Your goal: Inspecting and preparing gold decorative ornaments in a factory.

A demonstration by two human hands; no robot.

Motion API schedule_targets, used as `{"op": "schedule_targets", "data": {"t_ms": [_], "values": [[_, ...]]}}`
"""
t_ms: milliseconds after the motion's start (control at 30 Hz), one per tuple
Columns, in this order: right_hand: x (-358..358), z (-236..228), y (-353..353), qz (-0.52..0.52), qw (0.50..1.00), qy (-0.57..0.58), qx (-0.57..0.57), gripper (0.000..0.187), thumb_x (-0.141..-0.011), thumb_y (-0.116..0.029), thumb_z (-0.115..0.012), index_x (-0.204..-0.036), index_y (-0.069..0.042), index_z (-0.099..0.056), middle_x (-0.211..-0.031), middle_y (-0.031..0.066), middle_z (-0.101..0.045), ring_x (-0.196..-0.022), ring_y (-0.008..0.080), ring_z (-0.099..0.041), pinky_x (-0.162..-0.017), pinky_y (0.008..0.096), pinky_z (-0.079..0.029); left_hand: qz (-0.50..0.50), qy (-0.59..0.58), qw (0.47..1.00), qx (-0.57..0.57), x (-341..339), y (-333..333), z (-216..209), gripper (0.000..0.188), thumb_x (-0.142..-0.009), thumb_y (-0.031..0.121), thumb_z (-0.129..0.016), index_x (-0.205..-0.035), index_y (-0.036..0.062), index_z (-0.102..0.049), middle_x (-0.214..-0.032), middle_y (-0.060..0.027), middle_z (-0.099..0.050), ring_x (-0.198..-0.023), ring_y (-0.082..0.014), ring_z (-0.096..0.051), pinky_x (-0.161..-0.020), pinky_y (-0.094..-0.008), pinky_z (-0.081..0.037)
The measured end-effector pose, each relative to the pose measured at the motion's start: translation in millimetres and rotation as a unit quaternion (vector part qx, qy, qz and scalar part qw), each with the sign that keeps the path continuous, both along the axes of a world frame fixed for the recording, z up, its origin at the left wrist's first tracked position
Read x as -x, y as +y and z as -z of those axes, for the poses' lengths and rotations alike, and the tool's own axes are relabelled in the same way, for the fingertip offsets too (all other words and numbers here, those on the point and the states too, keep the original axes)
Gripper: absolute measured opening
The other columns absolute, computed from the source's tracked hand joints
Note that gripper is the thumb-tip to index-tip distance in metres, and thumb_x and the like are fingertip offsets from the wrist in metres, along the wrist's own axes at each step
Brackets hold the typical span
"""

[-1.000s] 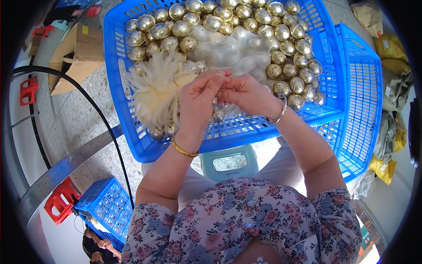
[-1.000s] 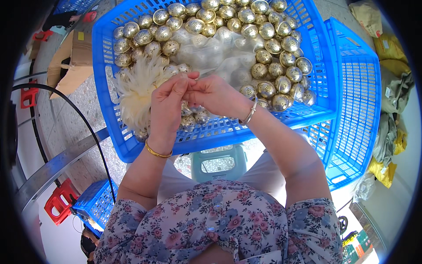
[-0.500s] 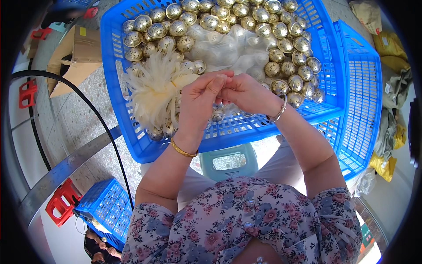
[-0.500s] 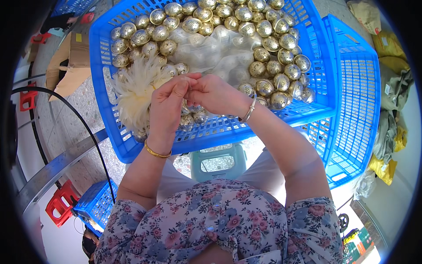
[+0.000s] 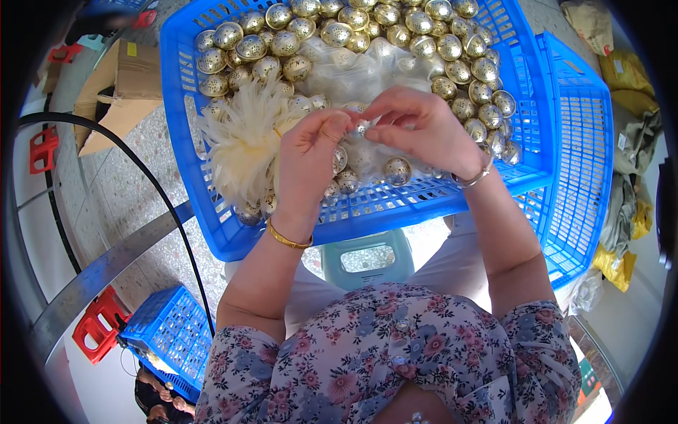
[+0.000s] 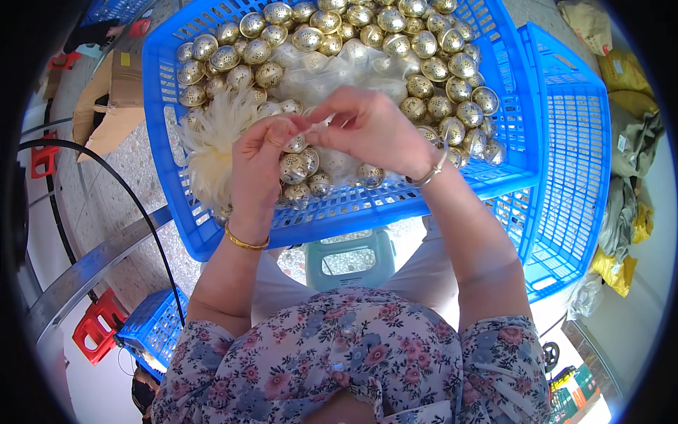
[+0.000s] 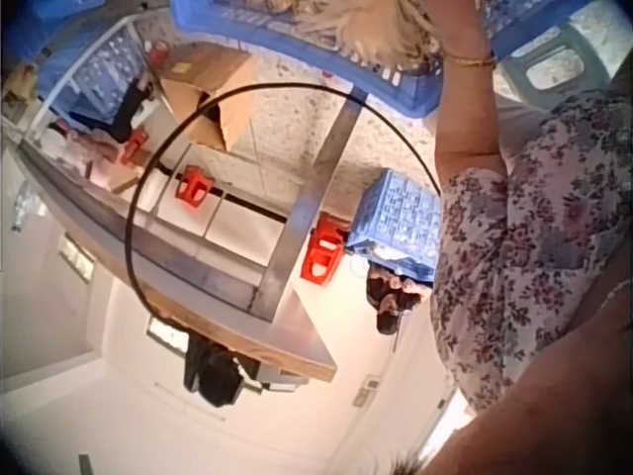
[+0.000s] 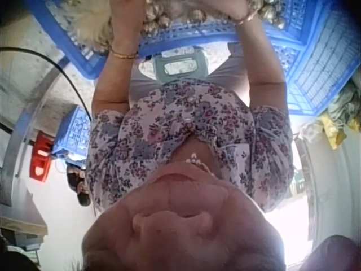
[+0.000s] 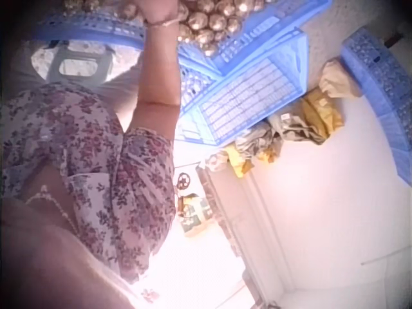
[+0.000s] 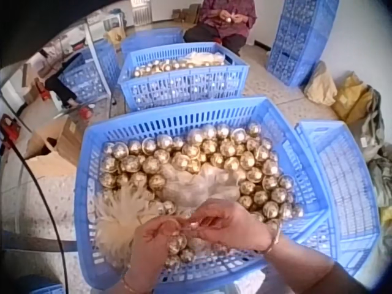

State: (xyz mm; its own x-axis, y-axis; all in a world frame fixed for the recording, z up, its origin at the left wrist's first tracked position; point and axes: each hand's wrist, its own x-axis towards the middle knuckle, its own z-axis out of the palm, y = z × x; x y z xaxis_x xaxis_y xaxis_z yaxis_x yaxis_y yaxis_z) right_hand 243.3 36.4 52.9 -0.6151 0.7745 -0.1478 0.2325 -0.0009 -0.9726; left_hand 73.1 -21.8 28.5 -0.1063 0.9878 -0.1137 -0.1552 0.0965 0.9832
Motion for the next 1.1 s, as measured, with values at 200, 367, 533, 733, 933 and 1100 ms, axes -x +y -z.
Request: {"op": "schedule_targets", "data": {"t_ms": [200,367,533,733,933,1100], "values": [[2,6,-3,0.024,0.993,0.098,0.067,0.014,-0.079,-0.001,-0.061,-0.093,0.000,-0.063,-0.083,-0.0005,-0.058,-0.077,0.0041,-0.054,-0.066,0.0179,-0.044,0.059,0.059,0.996,0.032,2,-3,-3,0.016,-0.086,0.014,-0.055,-0.082,0.0008,-0.061,-0.066,0.0011,-0.056,-0.059,-0.0054,-0.046,-0.055,-0.0194,-0.038],[0,0,-4,0.024,0.996,0.072,0.045,0.011,-0.079,-0.001,-0.061,-0.090,0.000,-0.064,-0.079,-0.0006,-0.058,-0.073,0.0032,-0.052,-0.062,0.0173,-0.042,0.090,0.108,0.989,0.037,2,-3,-9,0.015,-0.085,0.014,-0.055,-0.081,0.0005,-0.061,-0.066,0.0000,-0.056,-0.057,-0.0052,-0.046,-0.052,-0.0197,-0.038],[-2,1,-5,0.018,0.999,0.029,-0.040,0.007,-0.078,0.000,-0.060,-0.084,-0.001,-0.064,-0.076,0.0003,-0.057,-0.066,0.0039,-0.051,-0.057,0.0178,-0.041,0.112,0.172,0.978,-0.036,1,-2,-4,0.009,-0.081,0.009,-0.057,-0.080,0.0010,-0.062,-0.068,-0.0047,-0.057,-0.060,-0.0130,-0.051,-0.057,-0.0245,-0.041],[2,4,-5,0.001,0.967,-0.042,-0.250,0.003,-0.071,0.001,-0.059,-0.073,-0.001,-0.057,-0.070,0.0048,-0.054,-0.059,0.0110,-0.054,-0.051,0.0234,-0.043,0.134,0.212,0.967,-0.047,2,-2,-2,0.009,-0.081,0.008,-0.057,-0.081,0.0005,-0.063,-0.065,-0.0029,-0.054,-0.058,-0.0128,-0.048,-0.056,-0.0249,-0.040],[4,4,-7,0.036,0.968,-0.042,-0.246,0.006,-0.070,0.001,-0.057,-0.074,0.000,-0.053,-0.067,0.0063,-0.052,-0.059,0.0132,-0.054,-0.052,0.0243,-0.044,0.134,-0.080,0.978,0.141,6,0,-6,0.013,-0.084,0.011,-0.057,-0.084,-0.0007,-0.063,-0.064,0.0038,-0.050,-0.056,-0.0047,-0.043,-0.050,-0.0208,-0.036],[2,1,-6,0.022,0.975,-0.054,-0.213,0.005,-0.074,-0.003,-0.055,-0.077,0.001,-0.054,-0.070,0.0058,-0.054,-0.062,0.0131,-0.054,-0.055,0.0245,-0.044,0.107,-0.006,0.987,0.119,1,-1,-1,0.012,-0.083,0.010,-0.058,-0.085,-0.0005,-0.062,-0.064,0.0025,-0.053,-0.058,-0.0053,-0.045,-0.053,-0.0209,-0.038]]}}
